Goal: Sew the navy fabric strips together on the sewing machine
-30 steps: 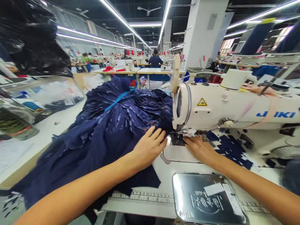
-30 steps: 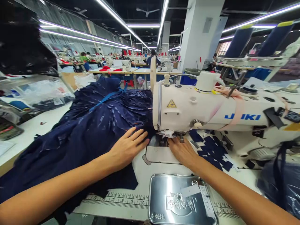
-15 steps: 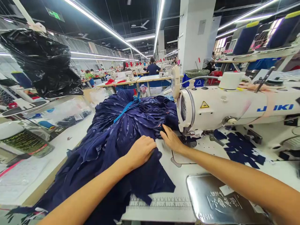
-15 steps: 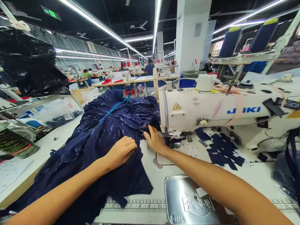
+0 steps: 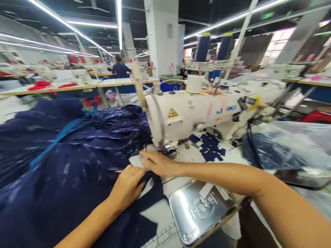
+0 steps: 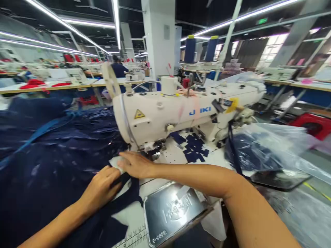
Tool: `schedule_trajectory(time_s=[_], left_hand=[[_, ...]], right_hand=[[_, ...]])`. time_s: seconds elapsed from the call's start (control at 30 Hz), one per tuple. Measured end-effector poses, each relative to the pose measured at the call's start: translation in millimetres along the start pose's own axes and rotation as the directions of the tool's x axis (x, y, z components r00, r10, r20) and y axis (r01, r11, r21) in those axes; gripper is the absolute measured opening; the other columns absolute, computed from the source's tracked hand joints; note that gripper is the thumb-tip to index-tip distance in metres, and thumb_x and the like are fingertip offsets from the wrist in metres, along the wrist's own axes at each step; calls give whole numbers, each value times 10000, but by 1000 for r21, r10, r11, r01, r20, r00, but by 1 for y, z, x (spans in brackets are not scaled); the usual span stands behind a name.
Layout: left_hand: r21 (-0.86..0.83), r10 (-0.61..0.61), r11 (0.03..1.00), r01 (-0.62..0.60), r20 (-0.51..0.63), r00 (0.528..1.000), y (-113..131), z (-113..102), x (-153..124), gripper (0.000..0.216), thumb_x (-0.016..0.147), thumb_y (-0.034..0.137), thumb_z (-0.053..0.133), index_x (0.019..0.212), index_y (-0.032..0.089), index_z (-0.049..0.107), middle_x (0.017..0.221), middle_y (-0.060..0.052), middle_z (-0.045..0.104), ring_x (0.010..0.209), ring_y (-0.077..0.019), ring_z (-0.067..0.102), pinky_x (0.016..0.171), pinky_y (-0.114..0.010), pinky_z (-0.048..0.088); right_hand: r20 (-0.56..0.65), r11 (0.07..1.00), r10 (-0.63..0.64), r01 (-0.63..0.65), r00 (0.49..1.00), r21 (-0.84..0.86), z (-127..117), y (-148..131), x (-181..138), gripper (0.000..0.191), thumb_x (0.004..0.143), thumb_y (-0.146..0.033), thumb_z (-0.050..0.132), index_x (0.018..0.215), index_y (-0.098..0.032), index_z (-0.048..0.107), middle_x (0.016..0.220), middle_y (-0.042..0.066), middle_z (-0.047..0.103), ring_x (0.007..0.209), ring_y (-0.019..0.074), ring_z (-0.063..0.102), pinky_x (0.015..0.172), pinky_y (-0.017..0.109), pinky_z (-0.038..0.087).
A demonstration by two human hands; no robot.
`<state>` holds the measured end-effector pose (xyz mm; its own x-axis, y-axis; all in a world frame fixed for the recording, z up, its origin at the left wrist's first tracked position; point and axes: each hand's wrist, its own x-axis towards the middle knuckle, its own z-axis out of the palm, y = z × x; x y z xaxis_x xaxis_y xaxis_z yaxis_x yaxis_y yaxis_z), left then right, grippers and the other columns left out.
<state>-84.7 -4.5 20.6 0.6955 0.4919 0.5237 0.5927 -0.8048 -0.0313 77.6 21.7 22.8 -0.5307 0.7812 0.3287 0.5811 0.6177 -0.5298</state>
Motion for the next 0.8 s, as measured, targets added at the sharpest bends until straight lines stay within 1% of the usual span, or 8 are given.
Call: schedule_trajectory(time_s=[0.13, 0.27, 0.4, 0.47, 0.57, 0.7, 0.73, 0.8], left_hand=[[-29, 64, 997, -74, -250, 966, 21, -24, 5, 190, 808, 67, 367, 787, 180, 518, 714, -33, 570, 667, -144, 542, 614, -244, 460], [-63, 33, 996, -56, -316, 948, 46, -49, 11, 202, 818, 103, 412, 893, 209, 568, 804, -15, 598, 755, -140, 568, 736, -252, 473], [-232, -80, 973, 15, -275, 958, 69, -56, 25, 208, 824, 166, 419, 862, 224, 615, 807, -4, 612, 710, -124, 570, 675, -228, 467], [-326, -140, 942, 74, -183, 973, 78, -52, 34, 206, 816, 215, 452, 675, 192, 600, 653, 2, 570, 584, -101, 524, 565, -204, 425], [-456, -276, 847, 274, 65, 959, 86, -39, 45, 403, 786, 301, 459, 418, 156, 385, 429, 36, 351, 424, -70, 360, 474, -203, 336], [-544, -499, 485, 685, 471, 728, 82, -21, 49, 331, 744, 369, 427, 485, 164, 396, 454, 44, 331, 414, -75, 323, 415, -198, 291], [-536, -504, 458, 709, 501, 704, 80, -19, 50, 277, 743, 339, 419, 532, 160, 438, 483, 36, 375, 436, -86, 358, 421, -200, 310], [-490, -461, 598, 634, 437, 772, 76, -16, 53, 188, 735, 221, 403, 578, 152, 479, 571, 9, 464, 531, -114, 444, 499, -221, 382]], right_hand=[[116, 952, -94, 124, 989, -280, -51, 14, -66, 202, 887, -249, 461, 958, -127, 607, 938, 49, 629, 898, 157, 559, 882, 290, 364], [-26, 772, 179, -157, 984, -615, -98, 53, -95, 164, 858, -192, 489, 794, -125, 625, 814, 60, 622, 794, 184, 551, 773, 316, 347], [-238, 582, 342, -404, 909, -706, -117, 87, -92, 180, 864, -211, 473, 842, -129, 632, 853, 88, 620, 859, 216, 535, 735, 319, 322], [-265, 537, 359, -430, 895, -726, -115, 96, -88, 202, 868, -235, 465, 847, -132, 636, 870, 101, 620, 885, 232, 523, 748, 333, 311], [-269, 512, 363, -432, 892, -742, -110, 100, -82, 207, 855, -173, 444, 811, -120, 639, 856, 121, 623, 867, 248, 522, 752, 358, 304], [-312, 521, 320, -441, 895, -731, -108, 97, -78, 232, 831, -68, 399, 892, -90, 622, 911, 143, 617, 892, 260, 518, 787, 373, 294], [-329, 521, 284, -432, 901, -736, -109, 95, -78, 248, 834, -58, 388, 944, -84, 608, 951, 149, 608, 916, 260, 512, 809, 374, 287], [-338, 519, 205, -395, 918, -758, -108, 91, -79, 270, 841, -45, 371, 1001, -84, 586, 979, 148, 598, 916, 249, 512, 842, 373, 274]])
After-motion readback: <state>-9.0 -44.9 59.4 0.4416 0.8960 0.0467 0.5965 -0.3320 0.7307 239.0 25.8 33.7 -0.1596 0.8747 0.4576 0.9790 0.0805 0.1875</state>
